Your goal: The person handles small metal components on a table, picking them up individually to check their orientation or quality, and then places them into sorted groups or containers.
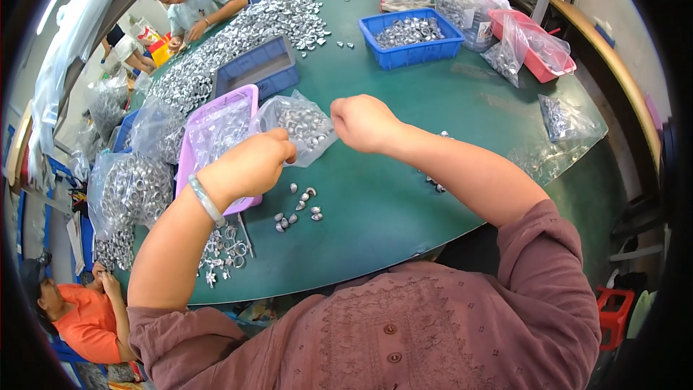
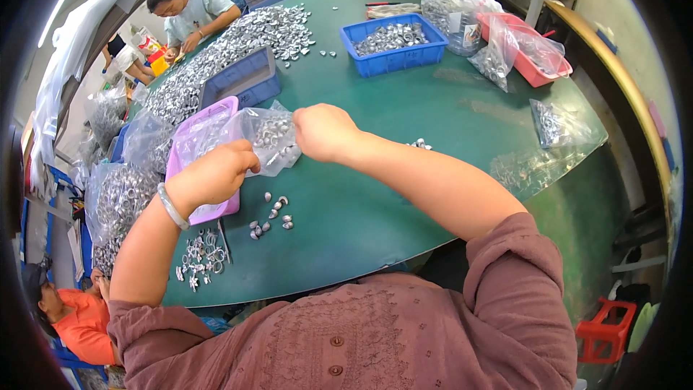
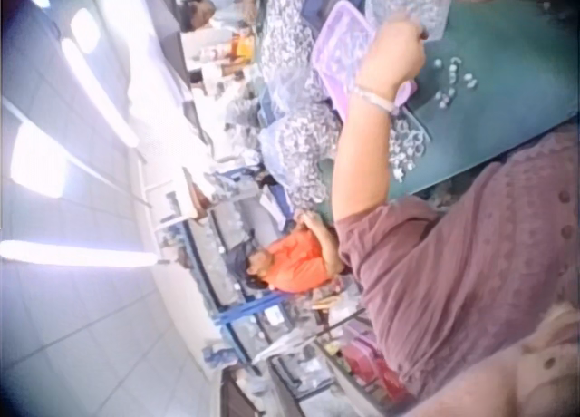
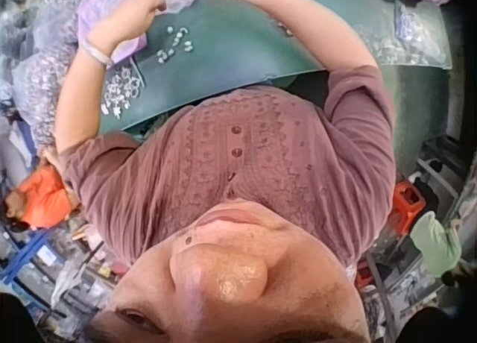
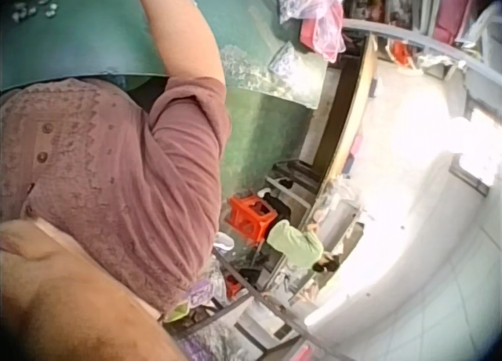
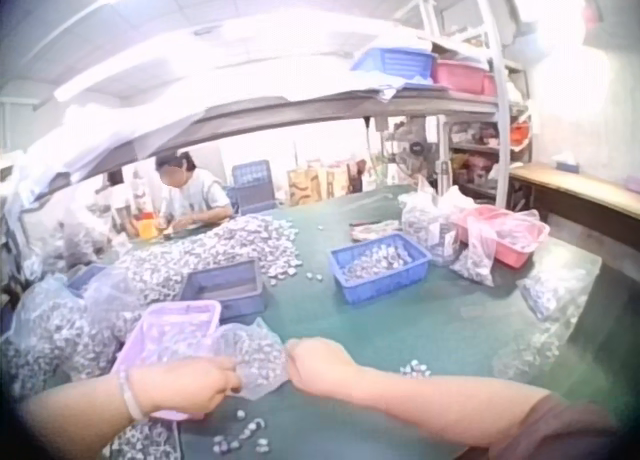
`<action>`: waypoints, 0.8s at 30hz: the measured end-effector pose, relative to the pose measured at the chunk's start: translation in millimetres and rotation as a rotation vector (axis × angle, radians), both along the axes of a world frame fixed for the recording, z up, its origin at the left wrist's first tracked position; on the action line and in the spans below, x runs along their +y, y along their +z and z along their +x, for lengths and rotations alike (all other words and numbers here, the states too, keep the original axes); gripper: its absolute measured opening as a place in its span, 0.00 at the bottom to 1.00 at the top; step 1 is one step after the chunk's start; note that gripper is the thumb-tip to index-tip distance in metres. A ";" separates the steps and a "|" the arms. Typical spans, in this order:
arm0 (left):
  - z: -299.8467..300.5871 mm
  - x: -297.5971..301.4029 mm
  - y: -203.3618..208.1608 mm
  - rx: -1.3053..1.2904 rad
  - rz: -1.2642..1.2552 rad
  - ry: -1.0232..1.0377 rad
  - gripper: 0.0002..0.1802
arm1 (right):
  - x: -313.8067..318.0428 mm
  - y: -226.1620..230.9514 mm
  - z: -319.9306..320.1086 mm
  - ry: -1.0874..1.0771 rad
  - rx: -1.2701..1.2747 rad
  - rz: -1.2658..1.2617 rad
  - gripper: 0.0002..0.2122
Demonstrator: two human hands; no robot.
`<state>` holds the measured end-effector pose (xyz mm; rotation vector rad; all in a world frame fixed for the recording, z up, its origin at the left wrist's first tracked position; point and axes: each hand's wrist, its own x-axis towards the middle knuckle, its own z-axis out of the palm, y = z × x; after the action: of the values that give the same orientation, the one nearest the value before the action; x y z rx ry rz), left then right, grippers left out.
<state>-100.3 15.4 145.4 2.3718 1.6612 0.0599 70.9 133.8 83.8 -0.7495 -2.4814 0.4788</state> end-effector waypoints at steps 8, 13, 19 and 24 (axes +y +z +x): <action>-27.7 28.4 17.6 0.068 0.070 0.236 0.11 | 0.9 33.0 -48.4 0.141 0.664 -0.724 0.06; -40.0 41.1 37.6 0.005 -0.139 0.257 0.17 | 1.4 55.1 -57.4 0.085 0.611 -0.896 0.05; -49.5 66.6 21.7 -0.309 -0.074 0.531 0.29 | 16.5 71.7 -63.7 0.204 0.547 -0.911 0.06; -69.8 86.2 10.6 -0.167 0.227 0.425 0.40 | 32.3 70.8 -26.0 0.168 0.447 -0.859 0.06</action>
<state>-170.1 101.6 156.0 2.0428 2.1340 0.5315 44.9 166.1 154.6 -0.6257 -1.8677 1.6292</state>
